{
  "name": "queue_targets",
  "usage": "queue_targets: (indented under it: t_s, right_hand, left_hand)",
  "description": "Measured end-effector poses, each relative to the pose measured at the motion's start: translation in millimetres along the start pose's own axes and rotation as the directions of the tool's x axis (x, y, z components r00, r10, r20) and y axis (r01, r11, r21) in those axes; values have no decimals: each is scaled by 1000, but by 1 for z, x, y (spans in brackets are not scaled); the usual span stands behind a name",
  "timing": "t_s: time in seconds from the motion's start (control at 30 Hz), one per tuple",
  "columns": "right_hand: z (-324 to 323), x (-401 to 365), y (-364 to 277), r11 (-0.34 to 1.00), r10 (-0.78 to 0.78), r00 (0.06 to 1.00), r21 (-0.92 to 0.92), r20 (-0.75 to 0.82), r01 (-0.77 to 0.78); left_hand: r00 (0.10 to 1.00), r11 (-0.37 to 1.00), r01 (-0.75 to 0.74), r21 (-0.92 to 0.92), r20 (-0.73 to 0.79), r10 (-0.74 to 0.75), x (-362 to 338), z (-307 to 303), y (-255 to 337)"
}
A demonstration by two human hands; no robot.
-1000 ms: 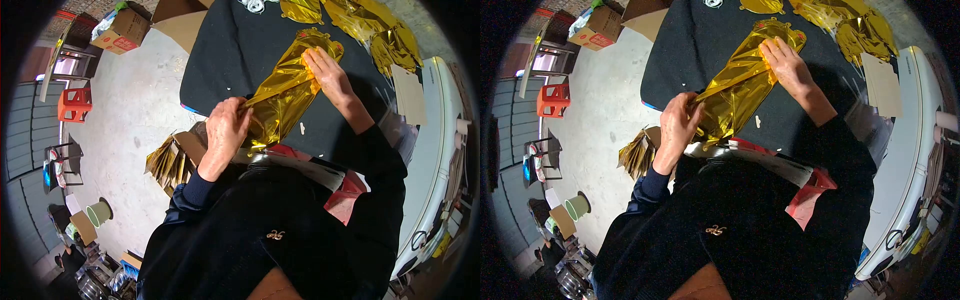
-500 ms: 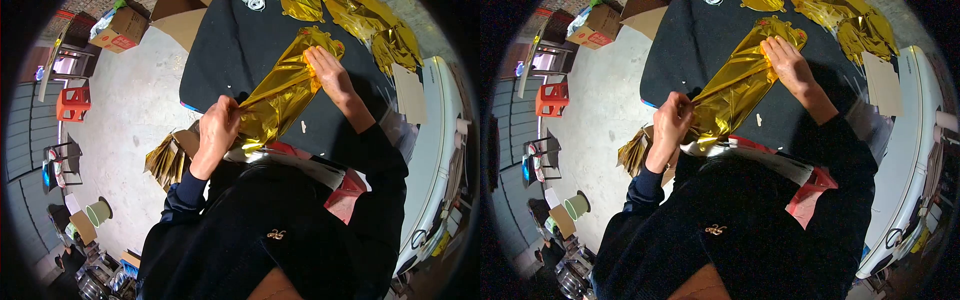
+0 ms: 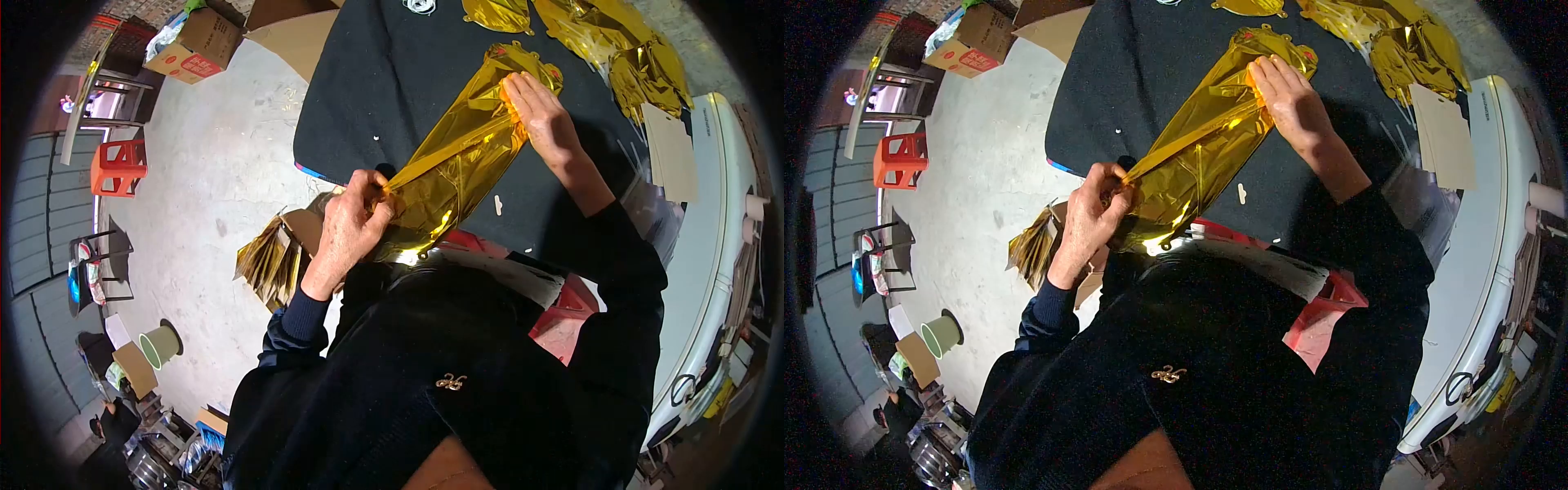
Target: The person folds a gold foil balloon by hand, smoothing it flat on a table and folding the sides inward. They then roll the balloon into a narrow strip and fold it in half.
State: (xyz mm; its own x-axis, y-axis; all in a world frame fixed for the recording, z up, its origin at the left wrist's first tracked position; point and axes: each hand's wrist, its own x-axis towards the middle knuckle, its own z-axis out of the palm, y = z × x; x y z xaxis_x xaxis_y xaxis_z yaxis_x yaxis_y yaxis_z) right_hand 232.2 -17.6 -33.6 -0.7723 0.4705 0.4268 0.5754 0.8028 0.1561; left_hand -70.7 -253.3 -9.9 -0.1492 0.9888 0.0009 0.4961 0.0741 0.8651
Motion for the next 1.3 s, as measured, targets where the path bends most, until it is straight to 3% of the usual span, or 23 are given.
queue_targets:
  t_s: [0.13, 0.3, 0.33, 0.43, 0.53, 0.67, 0.8, 0.9, 1.3]
  right_hand:
    - [-6, 1, -1, 998, 8, 1000, 65, 25, -9]
    - [-7, 3, -1, 998, -55, 998, -12, 42, 55]
    - [-8, 4, 0, 997, -69, 997, -31, 40, 71]
    - [-12, 2, 6, 991, -86, 996, 101, 23, 84]
    - [-13, 4, 1, 998, -59, 995, 35, 82, 56]
    - [-11, 4, 1, 998, -43, 998, 52, 51, 40]
    - [-10, 1, 3, 990, -46, 999, 133, 29, 42]
    - [-9, 1, 3, 992, -72, 997, 105, 30, 69]
    - [-9, 1, -1, 999, -10, 998, -52, 59, 13]
  left_hand:
    - [999, 996, 36, 85, -20, -35, -3, 2, -2]
    - [998, 969, 44, 244, -49, -33, -6, 3, 11]
    - [992, 975, -40, 218, -109, 65, -5, 7, 6]
    - [993, 893, -59, 447, -62, 97, -6, 2, 8]
    - [935, 832, -271, 485, -72, 346, -5, 0, 4]
    - [900, 730, -405, 550, 98, 425, -3, -1, 3]
    - [899, 826, -381, 415, -41, 435, 2, 6, 9]
    - [867, 734, -439, 519, 30, 498, 7, 5, 3]
    - [800, 697, -592, 405, 193, 568, 9, 8, 5]
